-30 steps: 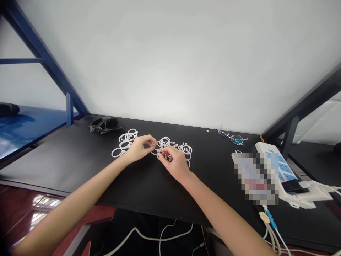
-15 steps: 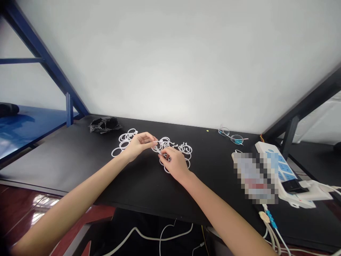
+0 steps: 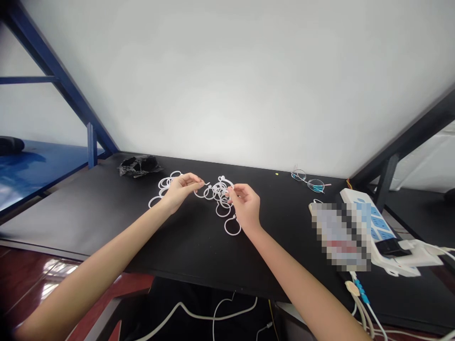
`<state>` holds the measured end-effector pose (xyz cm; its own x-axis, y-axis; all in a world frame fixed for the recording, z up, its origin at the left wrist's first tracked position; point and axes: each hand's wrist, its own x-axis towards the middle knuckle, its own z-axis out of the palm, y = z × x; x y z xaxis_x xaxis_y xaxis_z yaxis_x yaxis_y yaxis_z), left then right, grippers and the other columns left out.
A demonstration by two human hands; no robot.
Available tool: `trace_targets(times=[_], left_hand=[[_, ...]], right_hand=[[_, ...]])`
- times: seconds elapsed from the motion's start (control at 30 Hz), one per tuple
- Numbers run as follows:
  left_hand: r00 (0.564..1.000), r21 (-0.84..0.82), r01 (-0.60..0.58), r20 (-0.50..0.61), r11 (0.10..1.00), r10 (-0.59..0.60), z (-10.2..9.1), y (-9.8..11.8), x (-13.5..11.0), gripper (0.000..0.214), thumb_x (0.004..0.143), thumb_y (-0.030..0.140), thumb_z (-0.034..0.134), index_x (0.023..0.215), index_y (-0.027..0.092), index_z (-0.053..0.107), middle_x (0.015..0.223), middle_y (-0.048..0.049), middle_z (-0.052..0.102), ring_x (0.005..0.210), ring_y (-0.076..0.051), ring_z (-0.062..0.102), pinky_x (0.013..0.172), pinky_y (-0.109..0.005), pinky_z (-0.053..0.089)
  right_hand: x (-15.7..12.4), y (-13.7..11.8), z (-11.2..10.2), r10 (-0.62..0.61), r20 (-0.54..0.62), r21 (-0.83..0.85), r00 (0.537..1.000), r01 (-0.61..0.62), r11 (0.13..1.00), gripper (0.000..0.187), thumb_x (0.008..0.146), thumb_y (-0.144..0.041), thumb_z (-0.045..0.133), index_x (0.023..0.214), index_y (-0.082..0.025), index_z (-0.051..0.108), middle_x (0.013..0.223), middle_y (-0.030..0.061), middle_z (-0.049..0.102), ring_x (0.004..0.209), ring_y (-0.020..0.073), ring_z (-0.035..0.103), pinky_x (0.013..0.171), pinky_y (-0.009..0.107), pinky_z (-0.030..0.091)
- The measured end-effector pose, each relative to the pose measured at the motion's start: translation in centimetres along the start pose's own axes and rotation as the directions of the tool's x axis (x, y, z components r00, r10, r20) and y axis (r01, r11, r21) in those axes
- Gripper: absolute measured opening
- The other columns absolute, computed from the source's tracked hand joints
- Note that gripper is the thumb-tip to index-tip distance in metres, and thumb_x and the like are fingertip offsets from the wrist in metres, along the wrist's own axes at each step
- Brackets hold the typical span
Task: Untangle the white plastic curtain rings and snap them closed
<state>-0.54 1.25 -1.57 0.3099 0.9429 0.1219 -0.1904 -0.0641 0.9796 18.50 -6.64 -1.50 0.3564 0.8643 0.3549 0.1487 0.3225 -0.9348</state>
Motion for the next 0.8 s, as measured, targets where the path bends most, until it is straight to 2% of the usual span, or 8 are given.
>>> trace_targets(times=[0.13, 0.23, 0.33, 0.4, 0.47, 0.57, 0.7, 0.8], left_hand=[[0.997, 0.015, -0.008, 0.078, 1.000, 0.007, 0.3, 0.1, -0.3, 0.024, 0.069, 0.029, 0.079, 0.076, 0.015, 0.061, 0.081, -0.0029, 0.069, 0.070, -0.010, 0.059, 0.065, -0.024, 0.046], [0.996, 0.003, -0.009, 0.088, 1.000, 0.008, 0.2, 0.2, -0.4, 0.024, 0.069, 0.028, 0.079, 0.077, 0.015, 0.061, 0.081, -0.0025, 0.069, 0.066, -0.009, 0.058, 0.066, -0.025, 0.047], [0.999, 0.008, -0.007, 0.042, 1.000, 0.007, 0.0, 0.3, -0.3, 0.026, 0.067, 0.030, 0.081, 0.076, 0.015, 0.061, 0.081, -0.0026, 0.069, 0.067, -0.010, 0.059, 0.066, -0.024, 0.047], [1.000, 0.017, -0.004, 0.014, 1.000, 0.004, -0.1, 0.3, -0.3, 0.028, 0.066, 0.031, 0.082, 0.075, 0.015, 0.061, 0.079, -0.0022, 0.069, 0.067, -0.010, 0.060, 0.065, -0.024, 0.046], [1.000, 0.019, 0.003, 0.009, 1.000, -0.003, -0.2, 0.3, -0.3, 0.028, 0.066, 0.031, 0.082, 0.075, 0.015, 0.060, 0.078, -0.0020, 0.069, 0.065, -0.010, 0.060, 0.064, -0.024, 0.046], [0.998, 0.012, 0.034, 0.050, 0.999, -0.035, 0.0, 0.7, -0.5, 0.030, 0.064, 0.030, 0.083, 0.072, 0.014, 0.059, 0.078, -0.0021, 0.070, 0.061, -0.008, 0.058, 0.062, -0.023, 0.046], [0.975, 0.036, 0.097, 0.198, 0.995, -0.102, 0.7, 1.4, -1.1, 0.032, 0.061, 0.027, 0.085, 0.070, 0.014, 0.058, 0.072, -0.0013, 0.068, 0.061, -0.009, 0.059, 0.061, -0.024, 0.047], [0.947, 0.046, 0.141, 0.284, 0.989, -0.148, 1.0, 1.5, -1.4, 0.030, 0.063, 0.028, 0.084, 0.071, 0.014, 0.059, 0.072, -0.0029, 0.069, 0.064, -0.011, 0.062, 0.060, -0.024, 0.047]], right_hand=[[0.2, -0.4, -0.3, -0.016, 0.009, -0.014, 1.000, 0.016, 1.000, 0.025, 0.082, -0.042, 0.067, 0.082, -0.018, 0.063, 0.077, 0.0069, 0.072, 0.069, 0.0206, 0.071, 0.055, 0.030, 0.058], [0.3, -0.2, -0.7, -0.134, 0.029, -0.213, 0.990, 0.138, 0.967, 0.021, 0.084, -0.039, 0.065, 0.080, -0.019, 0.064, 0.073, 0.0047, 0.068, 0.064, 0.0176, 0.065, 0.051, 0.027, 0.052], [0.3, 0.3, -1.1, -0.300, 0.161, -0.455, 0.940, 0.341, 0.823, 0.015, 0.085, -0.030, 0.062, 0.075, -0.020, 0.065, 0.070, 0.0023, 0.063, 0.060, 0.0151, 0.058, 0.052, 0.027, 0.045], [0.3, 0.6, -1.1, -0.312, 0.272, -0.548, 0.910, 0.413, 0.727, 0.011, 0.084, -0.025, 0.063, 0.073, -0.021, 0.065, 0.069, 0.0013, 0.062, 0.059, 0.0149, 0.055, 0.055, 0.028, 0.044], [0.1, 0.8, -1.0, -0.275, 0.327, -0.590, 0.904, 0.423, 0.688, 0.007, 0.080, -0.023, 0.066, 0.073, -0.021, 0.066, 0.069, 0.0009, 0.063, 0.058, 0.0146, 0.054, 0.056, 0.028, 0.044], [-0.2, 0.5, -0.7, -0.269, 0.307, -0.530, 0.913, 0.399, 0.748, 0.007, 0.080, -0.027, 0.068, 0.084, -0.021, 0.068, 0.077, 0.0026, 0.067, 0.058, 0.0141, 0.055, 0.054, 0.028, 0.046], [-0.7, -0.3, -0.4, -0.215, 0.339, -0.237, 0.916, 0.304, 0.923, 0.031, 0.084, -0.033, 0.065, 0.113, -0.022, 0.064, 0.096, 0.0068, 0.070, 0.074, 0.0173, 0.064, 0.051, 0.025, 0.052], [-1.0, -0.5, -0.1, -0.147, 0.405, -0.102, 0.902, 0.205, 0.973, 0.018, 0.086, -0.034, 0.064, 0.099, -0.023, 0.069, 0.089, 0.0053, 0.069, 0.076, 0.0180, 0.066, 0.053, 0.026, 0.056]])
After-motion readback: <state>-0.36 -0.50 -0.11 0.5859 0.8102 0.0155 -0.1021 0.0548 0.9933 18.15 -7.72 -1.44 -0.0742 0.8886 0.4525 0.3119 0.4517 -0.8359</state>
